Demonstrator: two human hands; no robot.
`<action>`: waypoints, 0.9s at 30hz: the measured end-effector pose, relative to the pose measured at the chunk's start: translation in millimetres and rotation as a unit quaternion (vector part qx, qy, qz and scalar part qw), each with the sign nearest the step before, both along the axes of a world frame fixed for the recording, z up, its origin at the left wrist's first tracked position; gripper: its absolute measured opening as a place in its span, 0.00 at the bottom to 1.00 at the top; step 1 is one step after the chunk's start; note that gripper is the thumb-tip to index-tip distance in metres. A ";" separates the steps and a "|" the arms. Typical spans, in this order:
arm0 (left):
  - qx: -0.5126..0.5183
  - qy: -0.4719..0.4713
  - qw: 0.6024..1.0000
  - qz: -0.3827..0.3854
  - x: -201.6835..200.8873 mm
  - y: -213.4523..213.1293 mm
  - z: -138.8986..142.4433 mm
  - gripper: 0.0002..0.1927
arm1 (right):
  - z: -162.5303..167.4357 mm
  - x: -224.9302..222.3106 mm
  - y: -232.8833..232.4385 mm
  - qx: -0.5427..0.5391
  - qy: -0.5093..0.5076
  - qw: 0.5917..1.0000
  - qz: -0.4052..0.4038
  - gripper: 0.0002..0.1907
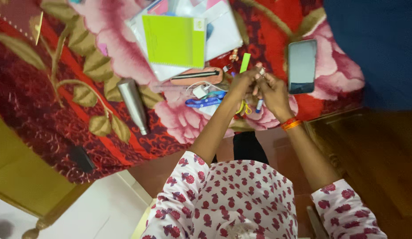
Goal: The person takes a floral backpack off a wall hook, sits on the floor beside a bed, and unzips it. They remove notebooks, a pencil case, pens, a ruler, earphones, a pouch and a steel bottle, laying the items out on the bed and arranging them.
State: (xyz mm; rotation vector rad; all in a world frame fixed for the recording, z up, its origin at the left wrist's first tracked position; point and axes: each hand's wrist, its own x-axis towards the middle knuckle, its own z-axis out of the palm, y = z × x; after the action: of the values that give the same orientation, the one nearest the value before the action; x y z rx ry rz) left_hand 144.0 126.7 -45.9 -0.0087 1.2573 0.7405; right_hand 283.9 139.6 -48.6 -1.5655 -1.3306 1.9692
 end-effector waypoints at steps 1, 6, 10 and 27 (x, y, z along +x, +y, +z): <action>-0.013 0.010 0.999 -0.032 -5.4 -1.0 1.3 0.26 | 3.2 -4.0 -2.5 0.020 -0.008 1.000 0.018 0.13; -0.007 0.057 0.996 0.061 -28.1 -20.6 11.1 0.24 | 25.6 -33.3 -22.2 0.078 -0.028 0.993 0.080 0.14; 0.016 -0.068 0.969 0.236 -65.3 -43.3 18.5 0.12 | 41.0 -68.6 -44.2 0.109 -0.028 0.978 0.178 0.15; 0.075 0.041 0.844 0.530 -337.8 -398.8 -11.8 0.31 | -6.2 -389.8 -227.5 0.484 -0.057 0.676 0.554 0.21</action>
State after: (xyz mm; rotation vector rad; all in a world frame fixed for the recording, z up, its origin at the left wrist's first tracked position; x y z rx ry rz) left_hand -193.9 -272.1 -57.7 -0.5941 1.2195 1.8089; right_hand -105.9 -87.9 -54.8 -0.2555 -3.0774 0.9344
